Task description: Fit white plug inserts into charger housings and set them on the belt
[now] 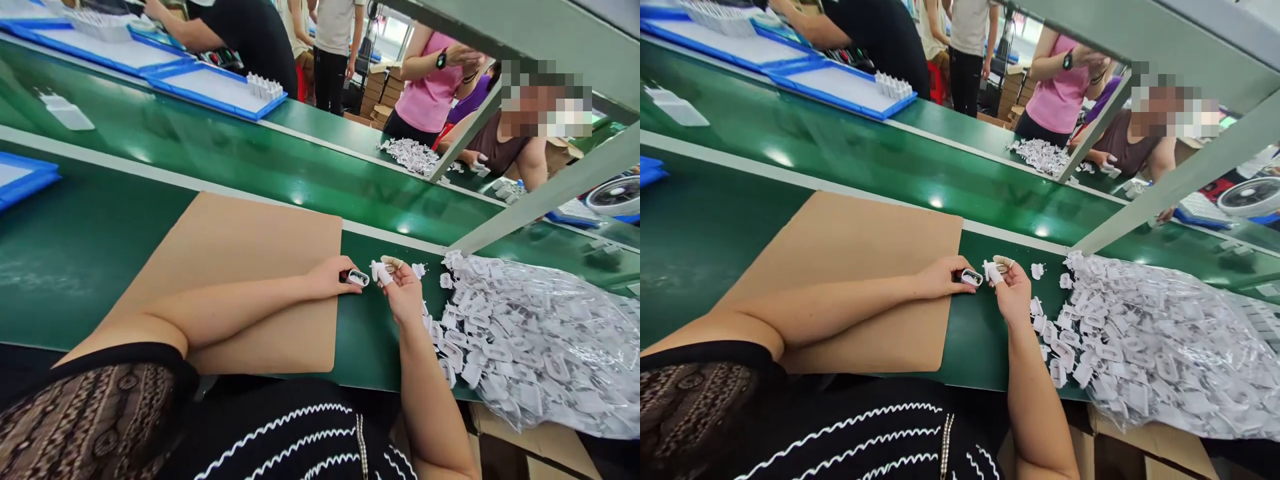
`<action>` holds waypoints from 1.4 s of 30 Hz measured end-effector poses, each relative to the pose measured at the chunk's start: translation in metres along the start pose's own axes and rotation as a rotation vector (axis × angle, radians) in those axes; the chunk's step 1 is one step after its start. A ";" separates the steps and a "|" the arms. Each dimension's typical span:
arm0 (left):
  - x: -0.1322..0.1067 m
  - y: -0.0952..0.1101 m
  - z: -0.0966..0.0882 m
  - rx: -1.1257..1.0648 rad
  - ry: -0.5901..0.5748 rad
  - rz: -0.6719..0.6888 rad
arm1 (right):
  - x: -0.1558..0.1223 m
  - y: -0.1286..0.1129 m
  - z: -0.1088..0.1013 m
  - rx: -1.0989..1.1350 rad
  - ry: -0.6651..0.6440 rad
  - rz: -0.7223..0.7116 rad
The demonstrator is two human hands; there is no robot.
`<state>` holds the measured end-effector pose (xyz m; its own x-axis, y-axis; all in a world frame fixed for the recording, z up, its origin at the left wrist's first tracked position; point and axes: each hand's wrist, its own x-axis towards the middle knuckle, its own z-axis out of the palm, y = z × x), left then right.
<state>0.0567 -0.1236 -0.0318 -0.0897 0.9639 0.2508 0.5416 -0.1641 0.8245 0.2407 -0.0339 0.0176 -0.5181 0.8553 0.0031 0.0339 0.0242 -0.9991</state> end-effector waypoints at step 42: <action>-0.002 -0.001 0.001 -0.082 0.014 -0.013 | -0.015 -0.004 0.021 -0.934 -0.040 -0.394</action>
<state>0.0571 -0.1248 -0.0336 -0.1082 0.9631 0.2465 0.4698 -0.1690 0.8664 0.2302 -0.0576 0.0204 -0.6644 0.6815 0.3070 0.5001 0.7105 -0.4950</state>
